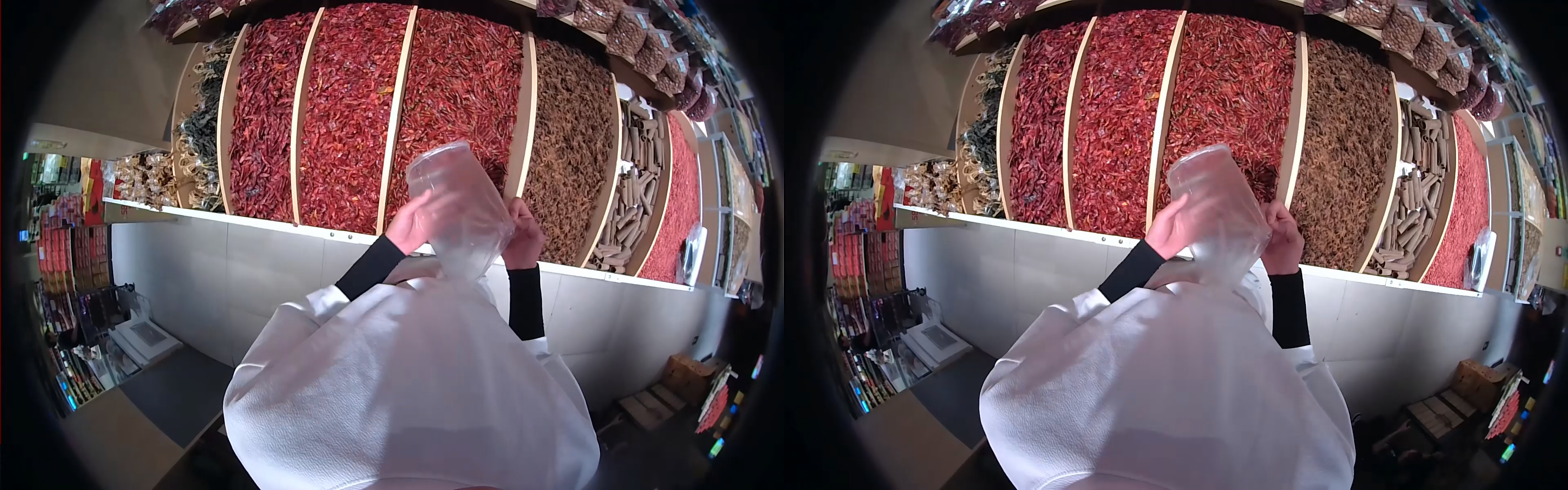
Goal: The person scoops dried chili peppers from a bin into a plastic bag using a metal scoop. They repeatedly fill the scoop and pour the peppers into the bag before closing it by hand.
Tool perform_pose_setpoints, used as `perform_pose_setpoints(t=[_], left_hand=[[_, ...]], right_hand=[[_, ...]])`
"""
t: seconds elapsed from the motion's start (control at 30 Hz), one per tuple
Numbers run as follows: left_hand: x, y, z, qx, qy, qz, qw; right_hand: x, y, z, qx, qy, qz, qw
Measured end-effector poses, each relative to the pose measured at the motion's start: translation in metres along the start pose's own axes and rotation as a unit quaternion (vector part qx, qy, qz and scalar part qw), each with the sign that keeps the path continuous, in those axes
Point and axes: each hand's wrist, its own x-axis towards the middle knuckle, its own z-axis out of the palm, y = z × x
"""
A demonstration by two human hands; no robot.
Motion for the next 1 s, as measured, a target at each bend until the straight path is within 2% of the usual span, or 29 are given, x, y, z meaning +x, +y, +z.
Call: perform_pose_setpoints(t=[0.03, 0.07, 0.1, 0.13, 0.17, 0.2, 0.23, 0.27, 0.33, 0.37, 0.4, 0.43, 0.47, 0.5, 0.53, 0.57, 0.6, 0.67, 0.7, 0.73, 0.8, 0.83, 0.87, 0.93, 0.97, 1.0], left_hand=[[0.010, 0.004, -0.002, 0.102, 0.022, 0.048, 0.993], [0.018, 0.008, -0.005, 0.202, 0.043, 0.095, 0.974], [0.023, 0.012, -0.004, 0.183, 0.059, 0.117, 0.974], [0.023, 0.015, 0.008, 0.183, 0.057, 0.116, 0.975], [0.023, 0.018, 0.022, 0.246, 0.096, 0.170, 0.949], [0.023, 0.022, 0.035, 0.308, 0.134, 0.224, 0.915], [0.025, 0.020, 0.041, 0.363, 0.131, 0.309, 0.869], [0.022, 0.021, 0.049, 0.428, 0.130, 0.361, 0.819], [0.015, 0.023, 0.049, 0.620, 0.186, 0.432, 0.627], [0.013, 0.021, 0.051, 0.622, 0.183, 0.432, 0.627], [0.011, 0.018, 0.056, 0.640, 0.170, 0.470, 0.583], [0.008, 0.016, 0.061, 0.656, 0.156, 0.507, 0.537], [0.005, 0.015, 0.063, 0.657, 0.154, 0.506, 0.537], [0.002, 0.014, 0.064, 0.692, 0.146, 0.527, 0.471], [-0.001, 0.012, 0.065, 0.723, 0.137, 0.544, 0.403], [-0.007, 0.010, 0.065, 0.731, 0.136, 0.538, 0.397], [-0.010, 0.009, 0.061, 0.732, 0.134, 0.537, 0.397], [-0.013, 0.007, 0.038, 0.772, 0.119, 0.522, 0.344], [-0.018, 0.005, 0.022, 0.781, 0.114, 0.475, 0.389], [-0.020, 0.007, 0.025, 0.782, 0.111, 0.474, 0.389], [-0.026, 0.010, 0.034, 0.817, 0.041, 0.404, 0.409], [-0.033, 0.016, 0.042, 0.851, -0.010, 0.342, 0.399], [-0.039, 0.020, 0.041, 0.850, -0.009, 0.344, 0.399], [-0.054, 0.028, 0.039, 0.887, 0.088, 0.247, 0.380], [-0.058, 0.034, 0.022, 0.825, 0.103, 0.291, 0.474], [-0.061, 0.036, 0.011, 0.647, 0.140, 0.258, 0.704]], right_hand=[[-0.004, 0.001, -0.007, -0.001, -0.003, 0.001, 1.000], [-0.008, 0.003, -0.015, -0.035, 0.048, 0.003, 0.998], [-0.011, 0.002, -0.019, -0.069, 0.101, 0.004, 0.993], [-0.010, 0.004, -0.015, -0.070, 0.101, 0.003, 0.992], [-0.009, 0.009, -0.011, -0.227, 0.178, -0.058, 0.956], [-0.007, 0.012, -0.008, -0.375, 0.248, -0.119, 0.885], [-0.007, 0.018, -0.017, -0.363, 0.271, -0.161, 0.876], [-0.006, 0.020, -0.020, -0.361, 0.273, -0.165, 0.876], [-0.004, 0.022, -0.010, -0.391, 0.276, -0.180, 0.860], [-0.004, 0.023, -0.005, -0.386, 0.260, -0.162, 0.870], [-0.002, 0.022, 0.013, -0.384, 0.262, -0.164, 0.870], [0.001, 0.020, 0.032, -0.320, 0.217, -0.134, 0.913], [0.004, 0.020, 0.049, -0.252, 0.169, -0.103, 0.947], [0.007, 0.021, 0.064, -0.250, 0.171, -0.105, 0.947], [0.011, 0.022, 0.077, -0.179, 0.142, -0.076, 0.971], [0.014, 0.024, 0.086, -0.107, 0.110, -0.047, 0.987], [0.017, 0.026, 0.091, -0.107, 0.111, -0.048, 0.987], [0.021, 0.029, 0.097, -0.078, 0.154, -0.001, 0.985], [0.020, 0.032, 0.088, -0.077, 0.155, -0.003, 0.985], [0.019, 0.037, 0.075, -0.077, 0.149, 0.014, 0.986], [0.014, 0.041, 0.062, -0.078, 0.145, 0.030, 0.986], [0.013, 0.040, 0.062, -0.080, 0.139, 0.030, 0.987], [0.012, 0.038, 0.061, -0.083, 0.133, 0.030, 0.987], [0.011, 0.037, 0.055, -0.100, 0.138, 0.027, 0.985], [0.010, 0.036, 0.053, -0.115, 0.147, 0.021, 0.982], [0.009, 0.034, 0.054, -0.114, 0.149, 0.019, 0.982]])
